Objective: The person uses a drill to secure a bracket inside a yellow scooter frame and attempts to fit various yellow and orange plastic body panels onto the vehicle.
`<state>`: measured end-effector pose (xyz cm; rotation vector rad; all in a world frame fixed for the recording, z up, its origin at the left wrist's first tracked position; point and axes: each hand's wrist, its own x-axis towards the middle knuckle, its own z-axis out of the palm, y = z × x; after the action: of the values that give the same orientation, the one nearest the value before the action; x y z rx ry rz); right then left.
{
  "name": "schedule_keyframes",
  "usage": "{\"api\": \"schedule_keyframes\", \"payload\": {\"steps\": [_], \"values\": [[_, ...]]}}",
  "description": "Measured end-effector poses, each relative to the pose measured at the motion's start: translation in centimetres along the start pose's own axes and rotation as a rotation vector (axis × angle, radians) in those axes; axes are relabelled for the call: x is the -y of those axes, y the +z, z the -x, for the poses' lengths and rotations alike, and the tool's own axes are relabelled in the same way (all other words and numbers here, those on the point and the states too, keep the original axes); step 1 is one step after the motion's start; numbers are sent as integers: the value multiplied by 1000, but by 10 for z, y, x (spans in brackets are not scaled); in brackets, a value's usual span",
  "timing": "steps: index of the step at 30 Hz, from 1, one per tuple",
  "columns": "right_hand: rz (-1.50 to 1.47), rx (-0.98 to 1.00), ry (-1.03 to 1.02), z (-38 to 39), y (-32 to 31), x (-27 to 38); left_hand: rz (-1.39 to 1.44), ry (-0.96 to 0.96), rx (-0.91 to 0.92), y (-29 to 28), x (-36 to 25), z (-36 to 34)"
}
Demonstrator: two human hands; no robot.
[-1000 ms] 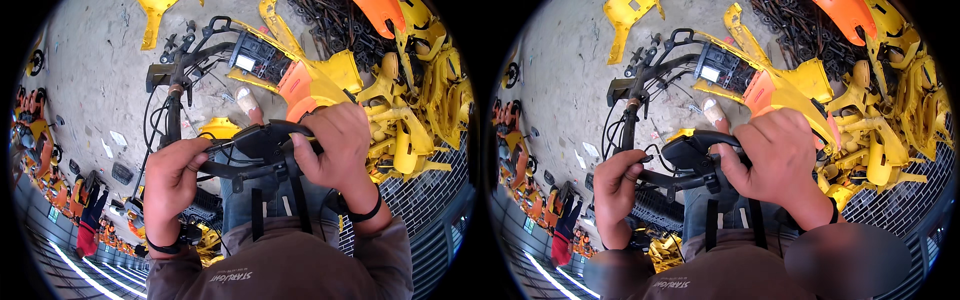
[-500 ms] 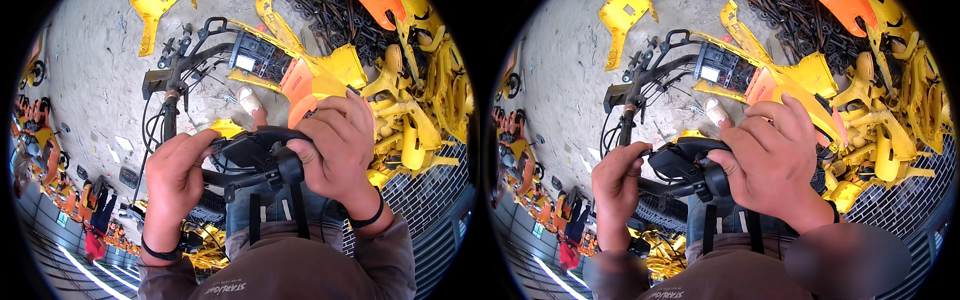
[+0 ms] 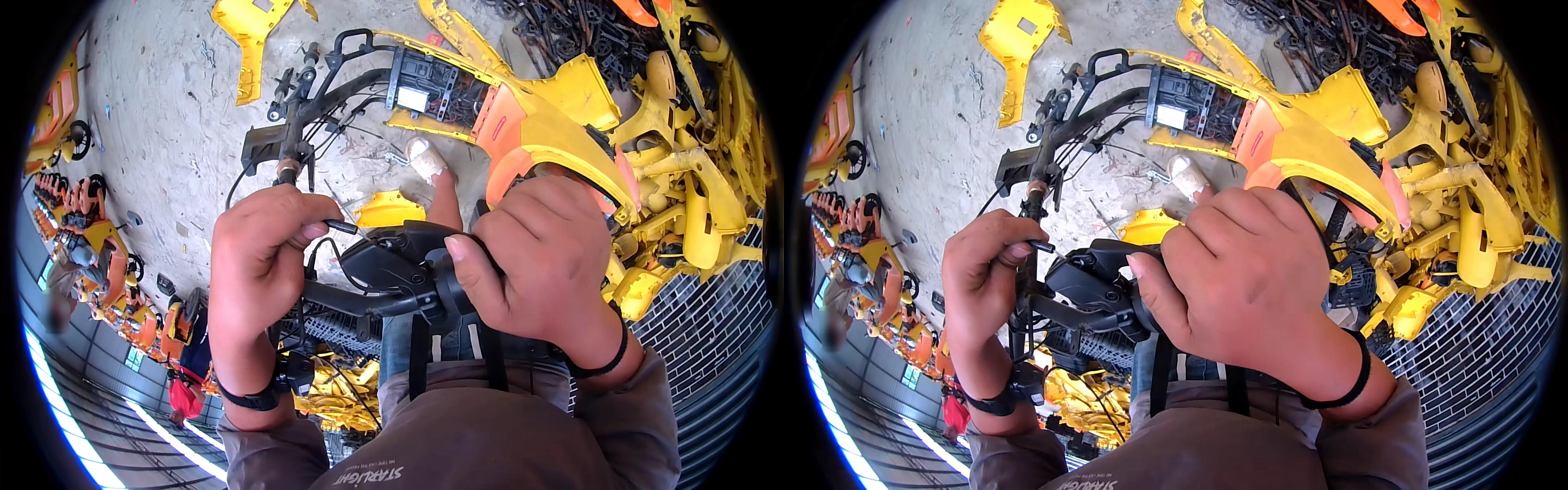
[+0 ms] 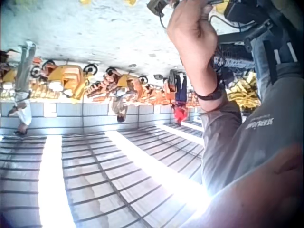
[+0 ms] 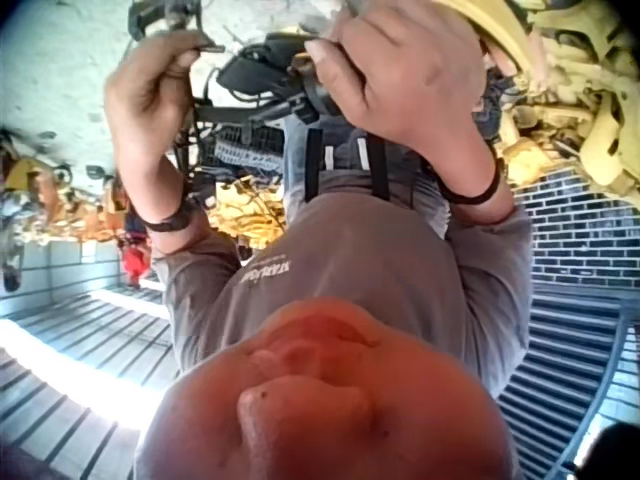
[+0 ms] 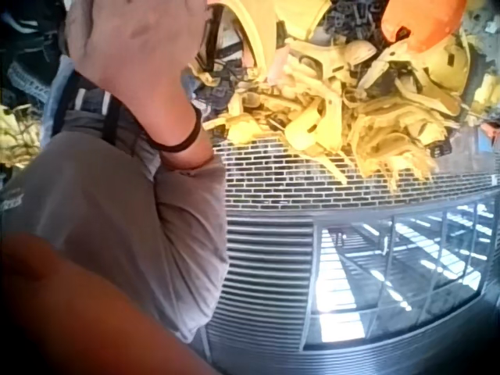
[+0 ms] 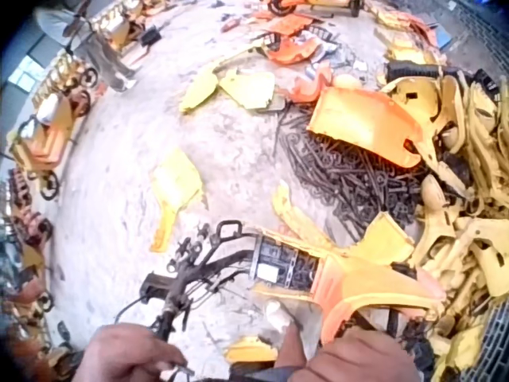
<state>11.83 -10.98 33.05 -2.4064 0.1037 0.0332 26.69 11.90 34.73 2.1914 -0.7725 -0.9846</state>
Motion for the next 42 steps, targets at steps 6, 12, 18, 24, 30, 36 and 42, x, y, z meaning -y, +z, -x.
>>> {"api": "schedule_keyframes", "payload": {"steps": [6,12,18,24,30,36,42], "values": [[6,41,27,-3,-5,4,146,-22,-4,9,14,9],[-147,232,116,-12,-14,2,42,75,-78,12,13,12],[-38,187,23,0,-5,11,-26,153,-162,20,17,16],[-66,122,27,16,3,16,-32,202,-103,25,23,23],[-78,99,-2,27,13,16,-12,225,-75,31,34,33],[-66,121,-14,34,18,19,94,186,4,27,36,38],[24,183,34,31,11,27,252,36,190,10,40,46]]}}
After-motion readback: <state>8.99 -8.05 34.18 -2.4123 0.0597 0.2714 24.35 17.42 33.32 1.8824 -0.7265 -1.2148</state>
